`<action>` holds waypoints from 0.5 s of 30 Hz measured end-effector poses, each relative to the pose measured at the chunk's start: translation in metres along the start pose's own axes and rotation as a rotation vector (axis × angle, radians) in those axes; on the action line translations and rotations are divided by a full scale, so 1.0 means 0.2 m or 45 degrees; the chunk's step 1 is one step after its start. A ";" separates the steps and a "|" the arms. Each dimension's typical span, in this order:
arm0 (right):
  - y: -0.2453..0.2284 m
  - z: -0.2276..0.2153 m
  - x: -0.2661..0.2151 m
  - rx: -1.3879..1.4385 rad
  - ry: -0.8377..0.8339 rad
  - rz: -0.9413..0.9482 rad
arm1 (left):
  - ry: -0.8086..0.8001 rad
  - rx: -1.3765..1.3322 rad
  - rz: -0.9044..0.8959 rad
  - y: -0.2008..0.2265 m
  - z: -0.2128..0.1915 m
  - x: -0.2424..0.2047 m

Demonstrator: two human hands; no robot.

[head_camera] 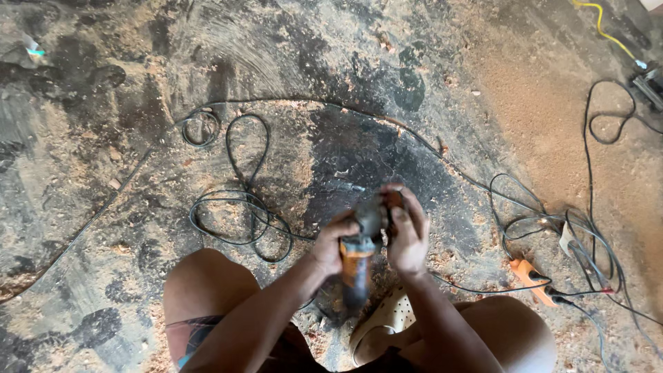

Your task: The person replaces a disc on a handheld power grinder. They unscrew the nut by hand, remove a small washer and the old disc, show a new sanding disc to the camera, place it onto the spindle, and reattach the nut.

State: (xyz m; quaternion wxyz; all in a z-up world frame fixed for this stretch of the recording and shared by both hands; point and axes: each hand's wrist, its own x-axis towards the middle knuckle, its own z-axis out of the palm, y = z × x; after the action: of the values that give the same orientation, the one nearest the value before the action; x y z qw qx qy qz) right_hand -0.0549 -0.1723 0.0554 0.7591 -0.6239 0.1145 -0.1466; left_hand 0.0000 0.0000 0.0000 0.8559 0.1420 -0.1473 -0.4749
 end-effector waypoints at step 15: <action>-0.46 0.02 0.08 -1.263 -0.448 0.427 | -0.210 -0.405 -0.101 0.06 0.03 0.02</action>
State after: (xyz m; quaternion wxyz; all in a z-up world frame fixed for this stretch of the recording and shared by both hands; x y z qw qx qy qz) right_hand -0.0465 -0.1915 0.1465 0.3947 -0.8950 0.1391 0.1542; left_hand 0.0083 0.0021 0.0102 0.8332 -0.0291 -0.1343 -0.5356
